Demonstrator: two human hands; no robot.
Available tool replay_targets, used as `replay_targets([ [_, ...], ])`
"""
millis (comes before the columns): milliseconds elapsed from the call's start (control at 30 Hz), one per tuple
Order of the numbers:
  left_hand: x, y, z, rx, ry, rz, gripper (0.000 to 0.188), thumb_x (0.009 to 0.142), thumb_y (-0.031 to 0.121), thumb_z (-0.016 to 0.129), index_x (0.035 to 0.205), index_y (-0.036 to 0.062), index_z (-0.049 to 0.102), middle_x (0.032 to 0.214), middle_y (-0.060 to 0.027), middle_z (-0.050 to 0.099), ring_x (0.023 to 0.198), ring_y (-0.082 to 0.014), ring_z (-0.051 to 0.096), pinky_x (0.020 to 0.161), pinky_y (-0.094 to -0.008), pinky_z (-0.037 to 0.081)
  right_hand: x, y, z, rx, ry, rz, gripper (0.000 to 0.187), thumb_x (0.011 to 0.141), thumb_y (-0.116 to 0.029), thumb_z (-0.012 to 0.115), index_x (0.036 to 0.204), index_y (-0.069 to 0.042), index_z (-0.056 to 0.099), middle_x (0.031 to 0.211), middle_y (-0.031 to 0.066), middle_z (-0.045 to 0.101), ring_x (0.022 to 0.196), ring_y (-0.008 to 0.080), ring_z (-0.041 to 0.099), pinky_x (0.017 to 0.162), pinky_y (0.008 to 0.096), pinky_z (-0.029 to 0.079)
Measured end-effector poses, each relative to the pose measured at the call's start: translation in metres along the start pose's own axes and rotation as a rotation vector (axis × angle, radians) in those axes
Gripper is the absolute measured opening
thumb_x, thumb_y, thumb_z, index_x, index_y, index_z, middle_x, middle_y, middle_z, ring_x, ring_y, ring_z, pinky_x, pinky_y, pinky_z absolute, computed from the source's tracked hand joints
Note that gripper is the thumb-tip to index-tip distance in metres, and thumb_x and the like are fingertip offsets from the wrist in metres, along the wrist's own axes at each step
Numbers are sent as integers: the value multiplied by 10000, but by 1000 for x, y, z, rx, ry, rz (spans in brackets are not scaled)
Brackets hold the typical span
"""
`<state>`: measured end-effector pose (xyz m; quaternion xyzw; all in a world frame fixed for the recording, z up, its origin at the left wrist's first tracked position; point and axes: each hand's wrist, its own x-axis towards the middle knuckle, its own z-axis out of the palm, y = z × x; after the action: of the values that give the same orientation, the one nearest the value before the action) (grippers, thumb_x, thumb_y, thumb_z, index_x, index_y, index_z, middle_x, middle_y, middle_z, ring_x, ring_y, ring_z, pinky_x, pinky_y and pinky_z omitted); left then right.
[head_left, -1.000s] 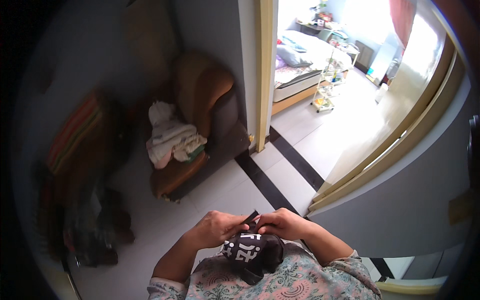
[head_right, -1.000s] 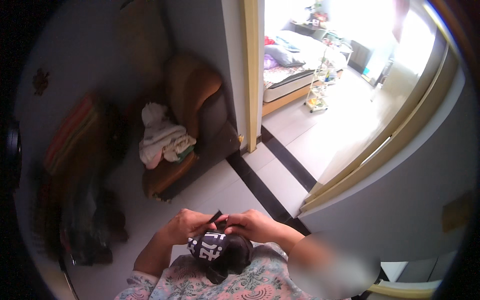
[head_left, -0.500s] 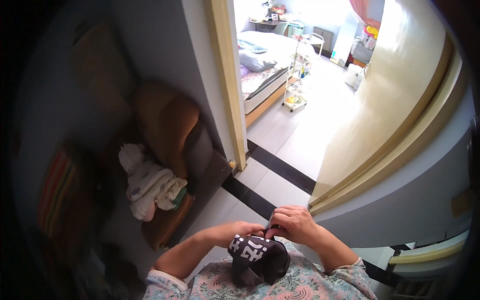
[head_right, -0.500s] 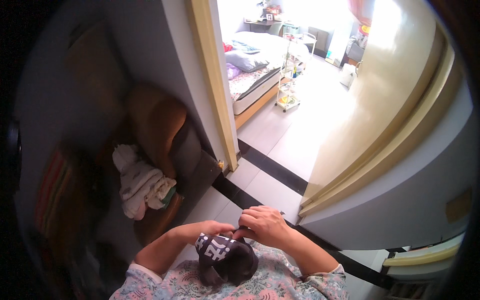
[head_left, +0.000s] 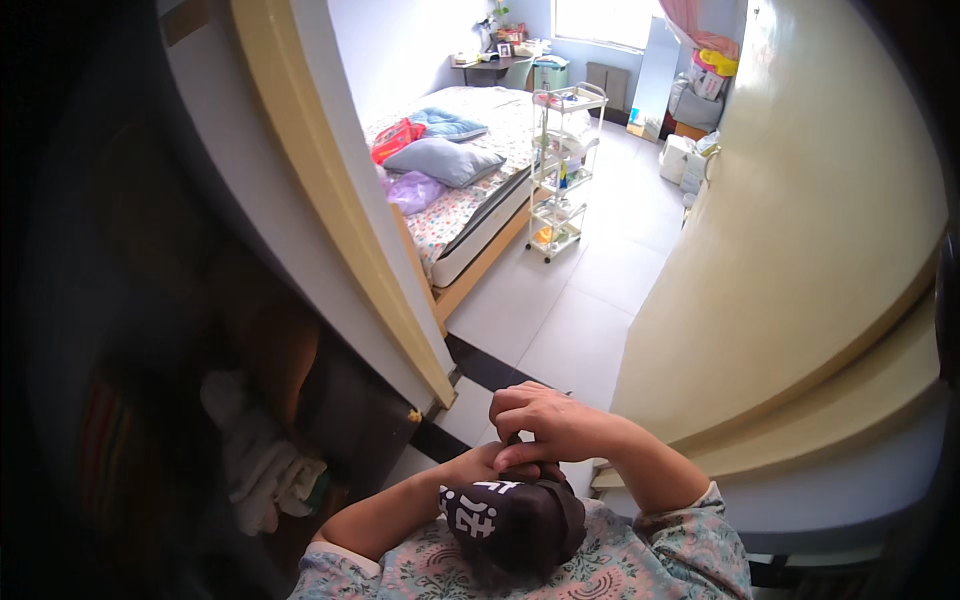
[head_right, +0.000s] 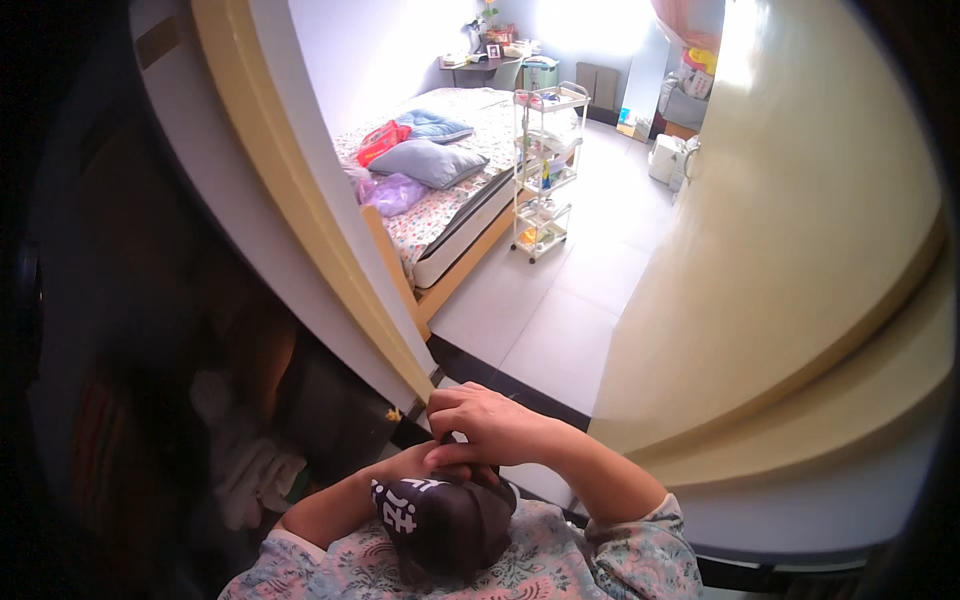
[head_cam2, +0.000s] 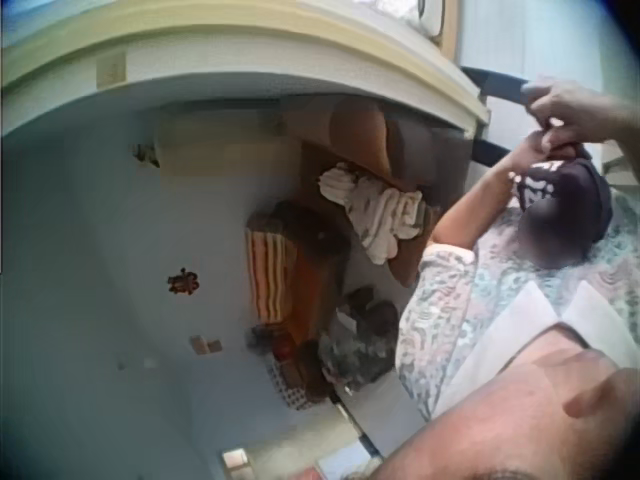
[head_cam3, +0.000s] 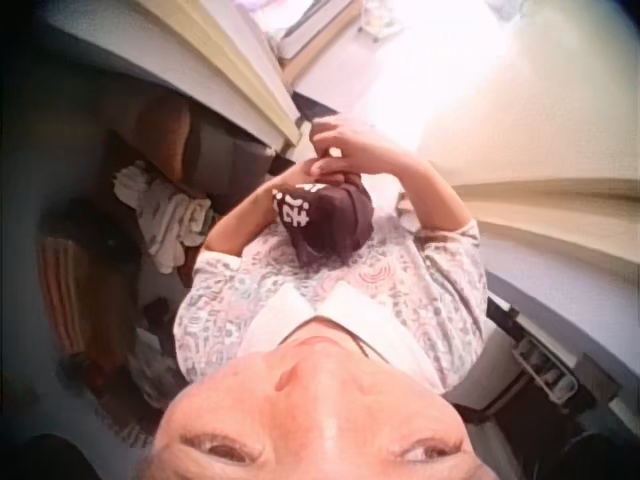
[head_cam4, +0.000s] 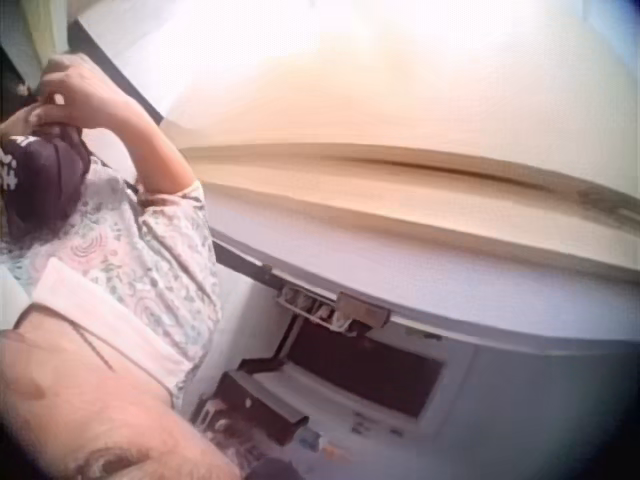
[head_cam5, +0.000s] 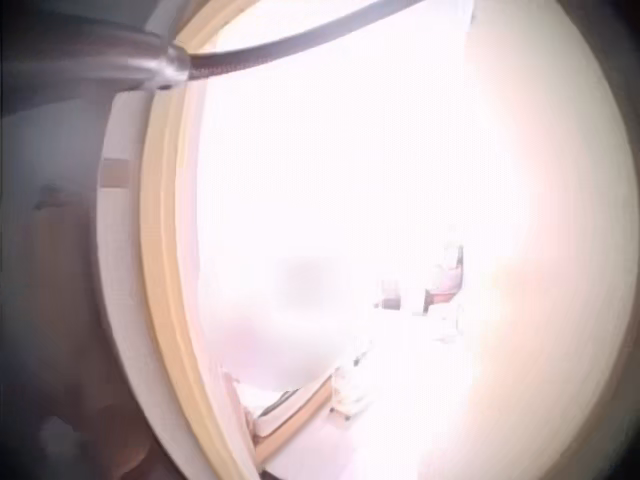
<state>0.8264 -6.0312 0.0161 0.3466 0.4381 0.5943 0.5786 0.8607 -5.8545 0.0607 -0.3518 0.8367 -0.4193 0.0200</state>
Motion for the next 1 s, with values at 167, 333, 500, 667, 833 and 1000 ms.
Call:
replay_targets([
  [167,58,-4,-40,71,100,7,231,885,166,599,1059,16,622,1035,-78,632,1004,-137,563,914,-300,444,-10,38,-39,-175,270,209,271,768,-304,708,890,-94,586,1021,70,541,1030,263,482,942,360,350],
  [333,119,25,-87,515,166,-52,234,908,70,465,1110,25,575,990,-89,641,927,-131,579,839,-283,457,-31,92,-57,-171,568,459,342,715,-202,752,997,-107,583,1126,77,513,1096,267,454,920,354,395],
  [500,182,-20,-179,266,90,-5,239,964,207,457,1059,16,566,932,-73,633,861,-118,567,796,-270,448,-30,152,-69,-157,700,851,367,724,-231,745,1025,-81,599,1058,108,554,949,274,551,826,352,461],
  [667,225,49,-252,555,53,-70,465,989,387,381,1045,-22,594,913,-69,630,866,-116,550,793,-269,444,5,217,-104,5,656,806,260,781,-160,695,1011,-58,630,853,103,637,738,241,629,681,330,510],
  [833,255,74,-322,521,68,-80,475,980,383,407,958,-43,616,802,-54,616,765,-120,535,703,-278,440,56,265,-131,-166,890,664,161,776,-124,691,920,-59,666,863,93,633,704,235,640,626,312,520],
  [1000,269,96,-362,412,115,-140,381,970,318,426,935,-17,604,727,15,530,691,-73,462,626,-233,388,81,307,-154,-281,959,541,131,764,-51,697,888,-35,656,825,82,613,702,197,623,596,294,511],
])
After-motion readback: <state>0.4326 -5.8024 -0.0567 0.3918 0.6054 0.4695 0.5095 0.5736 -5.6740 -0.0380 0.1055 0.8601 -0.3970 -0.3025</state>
